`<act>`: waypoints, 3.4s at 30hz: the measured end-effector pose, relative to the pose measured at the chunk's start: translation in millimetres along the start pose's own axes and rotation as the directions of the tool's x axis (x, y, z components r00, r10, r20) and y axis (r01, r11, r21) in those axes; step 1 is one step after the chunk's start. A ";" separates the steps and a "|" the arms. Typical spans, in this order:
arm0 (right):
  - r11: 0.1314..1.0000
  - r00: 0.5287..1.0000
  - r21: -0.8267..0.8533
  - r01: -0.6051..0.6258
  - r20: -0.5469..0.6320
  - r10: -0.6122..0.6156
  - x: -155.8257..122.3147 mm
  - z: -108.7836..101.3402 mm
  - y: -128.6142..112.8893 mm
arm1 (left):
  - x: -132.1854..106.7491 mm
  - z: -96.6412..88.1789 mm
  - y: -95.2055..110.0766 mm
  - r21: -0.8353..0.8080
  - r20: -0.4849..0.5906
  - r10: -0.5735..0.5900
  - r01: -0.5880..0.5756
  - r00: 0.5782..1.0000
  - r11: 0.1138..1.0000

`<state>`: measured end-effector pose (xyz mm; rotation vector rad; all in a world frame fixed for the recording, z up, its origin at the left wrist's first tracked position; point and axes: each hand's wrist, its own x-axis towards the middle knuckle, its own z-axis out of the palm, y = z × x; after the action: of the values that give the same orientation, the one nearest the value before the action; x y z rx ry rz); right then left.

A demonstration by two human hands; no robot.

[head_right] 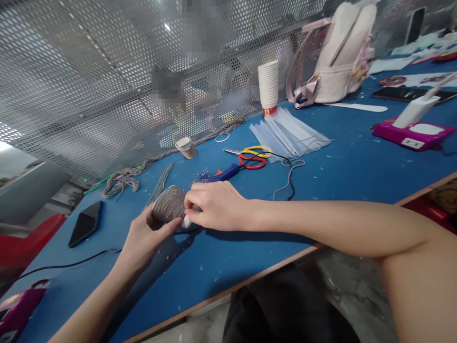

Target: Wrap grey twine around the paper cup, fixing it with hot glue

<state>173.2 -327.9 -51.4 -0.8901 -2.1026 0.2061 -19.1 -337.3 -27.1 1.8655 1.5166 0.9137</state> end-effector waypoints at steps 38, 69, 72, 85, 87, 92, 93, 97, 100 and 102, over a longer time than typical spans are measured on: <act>0.988 0.996 0.131 -0.088 0.010 0.087 2.3 -2.9 -1.1 | -0.4 -4.2 -3.2 0.080 -0.072 0.049 -0.043 0.996 0.996; 0.898 0.949 0.307 -0.314 0.111 0.294 12.7 -6.9 2.3 | -1.5 -5.2 1.4 -0.030 -0.154 0.084 -0.090 0.984 0.995; 0.858 0.943 0.390 -0.333 0.147 0.299 14.1 -8.0 2.4 | -0.6 -5.8 0.3 -0.050 -0.164 0.091 -0.101 0.982 0.994; 0.602 0.877 0.642 -0.475 0.291 0.382 18.9 -7.5 1.9 | 1.3 -9.8 -12.4 -0.119 -0.203 0.083 -0.109 0.976 0.987; 0.522 0.856 0.689 -0.503 0.312 0.412 19.0 -6.0 1.1 | 1.8 -12.4 -20.3 -0.148 -0.196 0.074 -0.104 0.978 0.984; 0.273 0.776 0.745 -0.608 0.487 0.401 17.6 -5.3 -1.8 | 3.3 -16.0 -45.7 -0.292 -0.163 0.098 -0.143 0.982 0.946; 0.234 0.760 0.740 -0.631 0.530 0.376 16.9 -5.3 -2.2 | 3.6 -15.4 -47.1 -0.327 -0.151 0.115 -0.159 0.982 0.932; 0.256 0.767 0.726 -0.639 0.573 0.289 13.2 -2.8 -4.8 | 4.3 -9.4 -37.3 -0.400 -0.157 0.096 -0.152 0.983 0.904; 0.433 0.826 0.703 -0.564 0.485 0.288 9.6 2.8 -8.8 | 5.1 -4.5 -32.3 -0.419 -0.151 0.081 -0.138 0.985 0.897; 0.545 0.851 0.654 -0.524 0.410 0.327 6.5 7.1 -11.0 | 6.1 -2.4 -36.1 -0.434 -0.133 0.093 -0.143 0.987 0.889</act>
<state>159.4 -330.6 -47.2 -0.8514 -1.6767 1.4200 -41.8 -324.1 -52.7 1.6027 1.1359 1.3138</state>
